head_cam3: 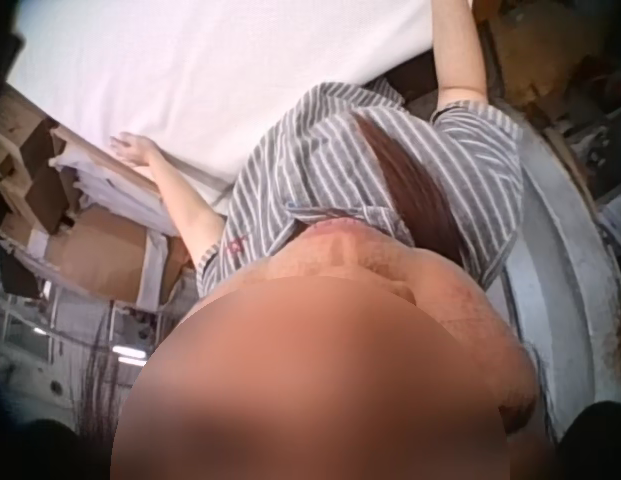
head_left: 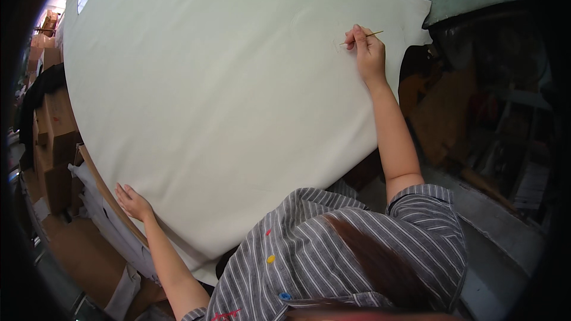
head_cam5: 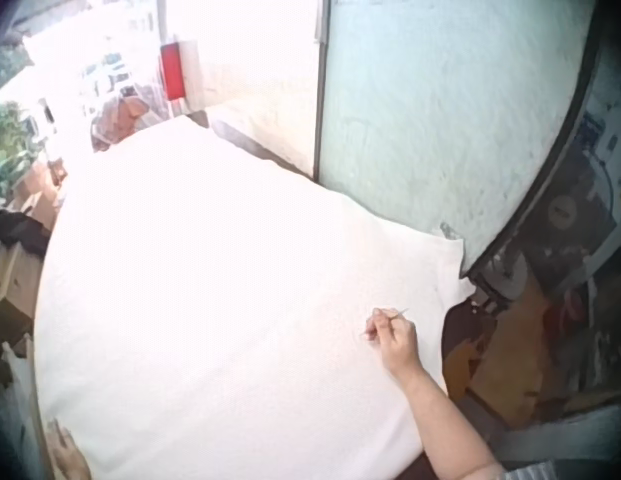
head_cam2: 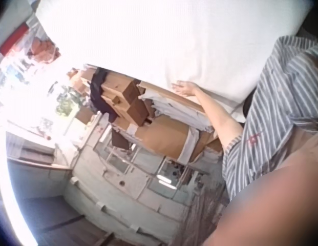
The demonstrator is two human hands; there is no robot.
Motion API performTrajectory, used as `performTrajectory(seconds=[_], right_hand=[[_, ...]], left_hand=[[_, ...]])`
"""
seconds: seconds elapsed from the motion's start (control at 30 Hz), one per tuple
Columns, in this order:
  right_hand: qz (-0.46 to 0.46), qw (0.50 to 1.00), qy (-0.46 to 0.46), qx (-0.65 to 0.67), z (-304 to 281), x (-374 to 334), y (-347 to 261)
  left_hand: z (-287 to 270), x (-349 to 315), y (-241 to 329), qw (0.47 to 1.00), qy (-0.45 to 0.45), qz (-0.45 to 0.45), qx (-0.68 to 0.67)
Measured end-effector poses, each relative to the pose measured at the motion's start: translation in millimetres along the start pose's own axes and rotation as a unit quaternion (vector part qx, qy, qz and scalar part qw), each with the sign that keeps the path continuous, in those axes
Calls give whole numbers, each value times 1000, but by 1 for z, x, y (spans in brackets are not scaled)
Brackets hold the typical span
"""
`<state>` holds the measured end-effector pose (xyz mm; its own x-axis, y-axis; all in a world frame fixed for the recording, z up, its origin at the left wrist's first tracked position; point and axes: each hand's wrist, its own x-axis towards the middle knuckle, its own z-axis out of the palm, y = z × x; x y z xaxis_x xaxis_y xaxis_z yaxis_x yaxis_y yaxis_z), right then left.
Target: The person wipes a large white fabric sheet with a red liquid from a bottle and a cloth, then uses a thin tool to mark or trace lines on the fabric surface.
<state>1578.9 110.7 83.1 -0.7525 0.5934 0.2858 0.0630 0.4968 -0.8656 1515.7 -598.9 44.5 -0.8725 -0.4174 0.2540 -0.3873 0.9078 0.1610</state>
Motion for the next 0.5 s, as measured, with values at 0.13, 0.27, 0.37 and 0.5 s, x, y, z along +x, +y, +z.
performTrajectory(seconds=[0.13,0.27,0.37,0.5], right_hand=[[-4,1000,14,-28,1,22,-5],[-25,997,-4,-67,5,44,6],[-39,997,8,-65,15,62,12],[-49,995,-11,-82,40,76,4]], left_hand=[[0,2,-5,1000,3,3,-8],[2,2,-9,1000,9,9,-12],[4,2,-9,1000,5,0,6],[2,1,-8,1000,1,-2,6]])
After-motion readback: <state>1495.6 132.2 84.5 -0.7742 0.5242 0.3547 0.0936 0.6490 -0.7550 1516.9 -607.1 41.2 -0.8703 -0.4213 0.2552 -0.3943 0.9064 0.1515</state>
